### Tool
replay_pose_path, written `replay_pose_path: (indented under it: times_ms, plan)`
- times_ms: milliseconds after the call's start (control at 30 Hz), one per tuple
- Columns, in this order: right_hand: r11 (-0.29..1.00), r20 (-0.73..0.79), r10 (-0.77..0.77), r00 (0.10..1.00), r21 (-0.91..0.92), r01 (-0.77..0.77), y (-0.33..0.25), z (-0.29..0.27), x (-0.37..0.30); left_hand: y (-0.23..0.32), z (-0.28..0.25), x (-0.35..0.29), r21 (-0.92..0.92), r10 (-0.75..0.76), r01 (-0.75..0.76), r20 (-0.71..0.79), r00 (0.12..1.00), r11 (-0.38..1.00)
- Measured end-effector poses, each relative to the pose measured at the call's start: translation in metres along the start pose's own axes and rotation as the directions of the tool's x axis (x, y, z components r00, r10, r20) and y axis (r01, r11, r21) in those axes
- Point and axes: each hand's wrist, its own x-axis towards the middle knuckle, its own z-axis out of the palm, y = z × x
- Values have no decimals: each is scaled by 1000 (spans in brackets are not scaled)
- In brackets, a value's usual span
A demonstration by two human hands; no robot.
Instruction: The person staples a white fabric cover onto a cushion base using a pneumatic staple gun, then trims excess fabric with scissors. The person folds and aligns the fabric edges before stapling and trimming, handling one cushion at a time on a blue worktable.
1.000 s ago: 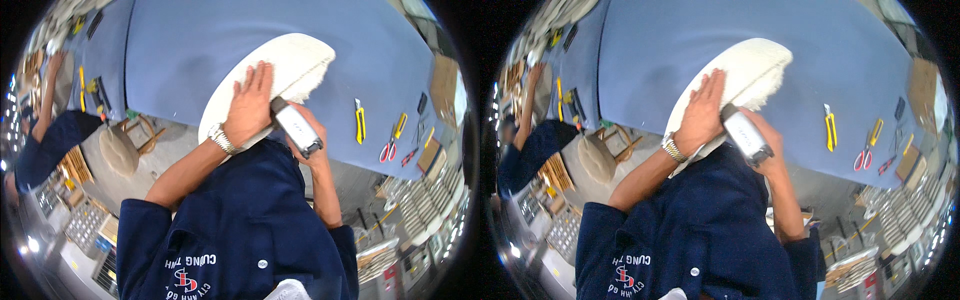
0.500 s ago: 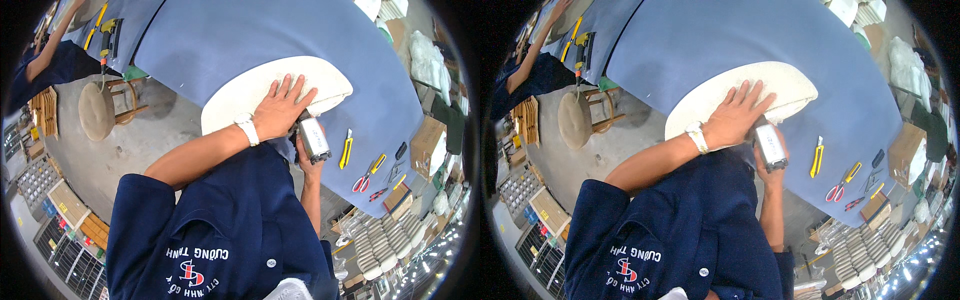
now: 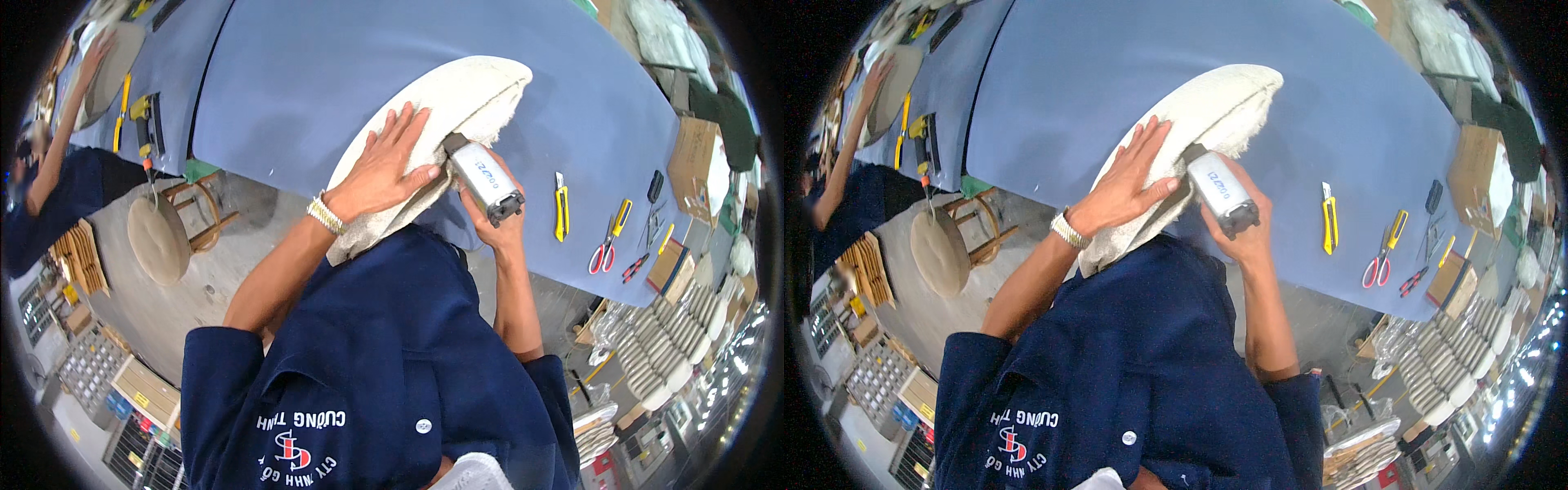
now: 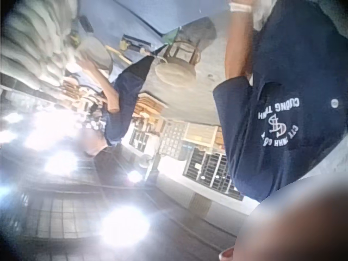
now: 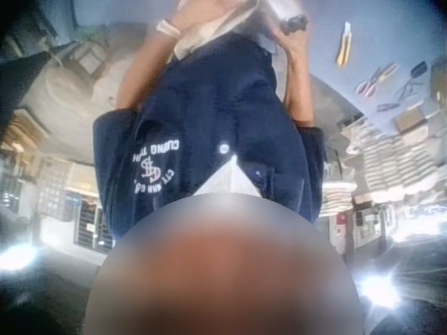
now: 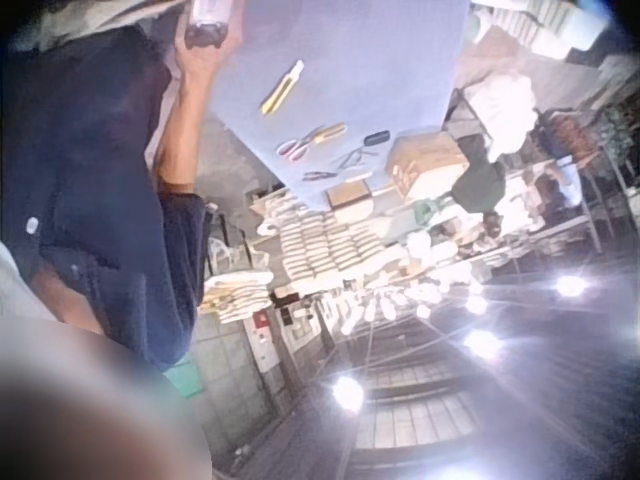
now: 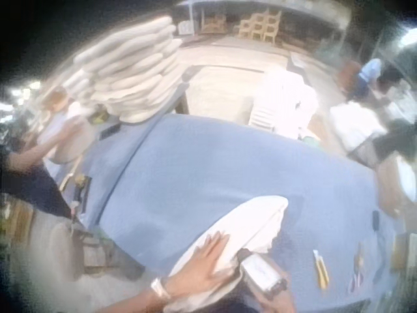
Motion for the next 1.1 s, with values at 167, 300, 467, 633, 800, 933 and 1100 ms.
replay_pose_path:
  times_ms: [167, 300, 467, 633, 800, 933, 1100]
  plan:
    - [999, -4, -48, 999, -3, 48, 1, 2, 3, 9, 6, 1, 91, -62, 71, -98, 993, 993]
    - [997, 46, -81, 996, 16, 80, 5, -2, 0, 9, 3, 1, 109, -95, 105, -91, 991, 989]
    - [998, 111, -58, 992, 18, 57, 1, -6, -2, 8, 4, 0, 114, -86, 97, -91, 992, 989]
    - [998, 125, -27, 992, 63, 19, -6, -9, 5, 21, 8, 2, 169, -121, 135, -95, 988, 976]
    - [998, 128, -37, 991, -50, 44, -5, -8, 5, 14, 9, 1, 155, -88, 106, -117, 989, 982]
    - [989, 148, -117, 982, -74, 128, 2, -11, -4, 20, 13, 0, 228, -138, 160, -109, 984, 960]
    - [998, 196, -38, 980, -41, 47, 10, -9, -6, 21, 22, 0, 249, -93, 127, -147, 985, 960]
